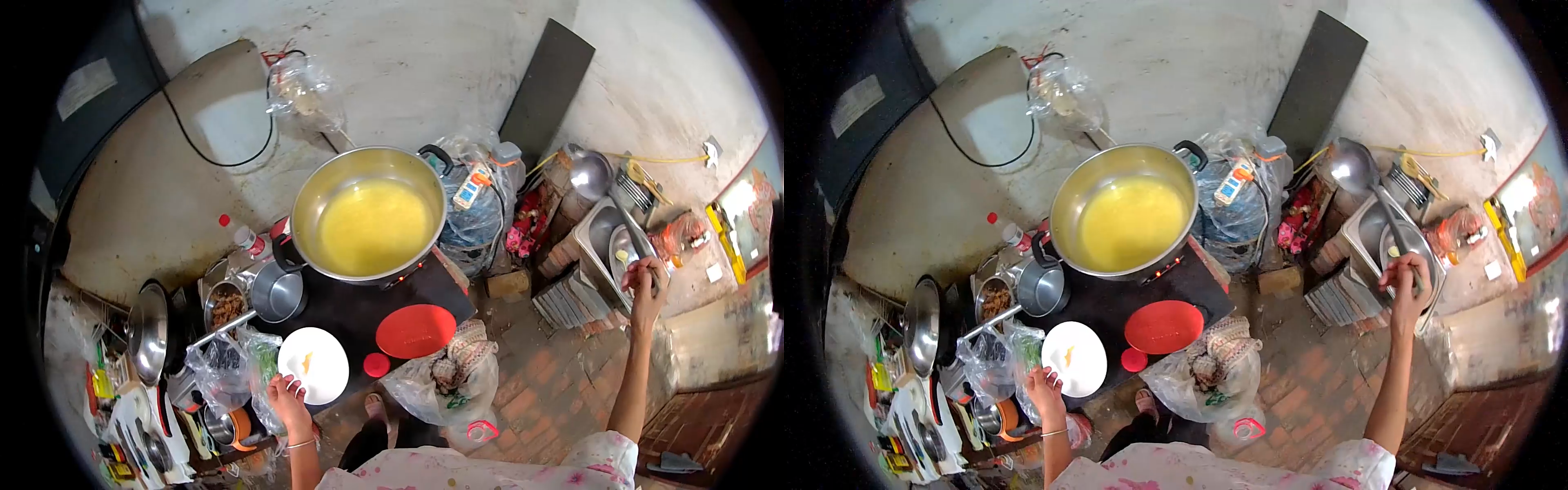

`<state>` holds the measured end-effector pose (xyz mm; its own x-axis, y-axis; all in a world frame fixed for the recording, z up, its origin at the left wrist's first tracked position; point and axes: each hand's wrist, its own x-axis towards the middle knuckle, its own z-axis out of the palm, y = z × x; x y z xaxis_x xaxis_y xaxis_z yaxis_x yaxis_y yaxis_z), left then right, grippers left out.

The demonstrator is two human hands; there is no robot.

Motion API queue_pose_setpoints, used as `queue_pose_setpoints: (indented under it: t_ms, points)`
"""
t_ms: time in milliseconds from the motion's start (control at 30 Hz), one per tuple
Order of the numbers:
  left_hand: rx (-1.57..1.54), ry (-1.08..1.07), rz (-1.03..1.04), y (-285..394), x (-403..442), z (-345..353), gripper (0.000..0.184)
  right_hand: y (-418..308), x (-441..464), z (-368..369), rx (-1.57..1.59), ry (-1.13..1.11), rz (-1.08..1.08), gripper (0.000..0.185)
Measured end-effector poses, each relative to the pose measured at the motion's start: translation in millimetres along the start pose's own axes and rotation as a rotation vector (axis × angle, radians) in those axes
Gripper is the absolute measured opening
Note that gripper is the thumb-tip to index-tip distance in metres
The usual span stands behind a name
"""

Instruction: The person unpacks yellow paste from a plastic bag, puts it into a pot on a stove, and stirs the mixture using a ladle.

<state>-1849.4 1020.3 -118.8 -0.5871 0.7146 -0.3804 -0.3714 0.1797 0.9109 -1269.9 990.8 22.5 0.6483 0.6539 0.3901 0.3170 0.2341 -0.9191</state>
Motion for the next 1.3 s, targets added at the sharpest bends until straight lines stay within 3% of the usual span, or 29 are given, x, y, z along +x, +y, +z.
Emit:
queue_pose_setpoints:
  t_ms: [133,233,267,333,467,567,667,800,900,1067,1133,1200,1300]
  points:
    - [-0.015,-0.003,-0.011,-3,0,-7,0.013,-29,-18,76,0.170,-0.321,-0.118,0.008]
    - [-0.015,-0.003,-0.017,-4,-1,-15,0.014,-31,-26,136,0.212,-0.532,-0.054,0.012]
    - [0.007,-0.014,-0.025,-4,0,-20,0.015,-23,-27,152,0.170,-0.608,-0.077,0.012]
    - [-0.004,0.003,-0.027,-4,0,-27,0.015,-10,-23,180,-0.057,-0.833,-0.329,0.016]
    - [0.251,-0.136,-0.251,5,-11,-46,0.016,0,-23,218,-0.369,-1.036,-0.641,0.024]
    - [0.405,-0.194,-0.401,-16,-11,-66,0.020,3,-24,229,-0.556,-1.153,-0.689,0.030]
    - [0.436,-0.166,-0.465,-44,-8,-76,0.024,4,-23,232,-0.665,-1.238,-0.734,0.039]
    - [0.244,-0.182,-0.390,-80,6,-76,0.025,3,-21,235,-0.716,-1.286,-0.890,0.055]
    - [0.140,-0.107,-0.372,-92,11,-66,0.021,-3,-22,234,-0.819,-1.350,-0.835,0.073]
    - [0.008,0.016,-0.274,-107,11,-55,0.019,5,-28,236,-0.744,-1.222,-0.964,0.061]
    - [-0.008,0.029,-0.282,-91,4,-47,0.023,-2,-32,234,-0.766,-1.185,-0.905,0.054]
    - [0.042,-0.016,-0.321,-80,3,-49,0.022,-4,-35,233,-0.742,-1.194,-0.932,0.056]
    - [0.042,-0.080,-0.308,-63,-2,-61,0.020,-15,-45,230,-0.778,-1.194,-0.774,0.063]
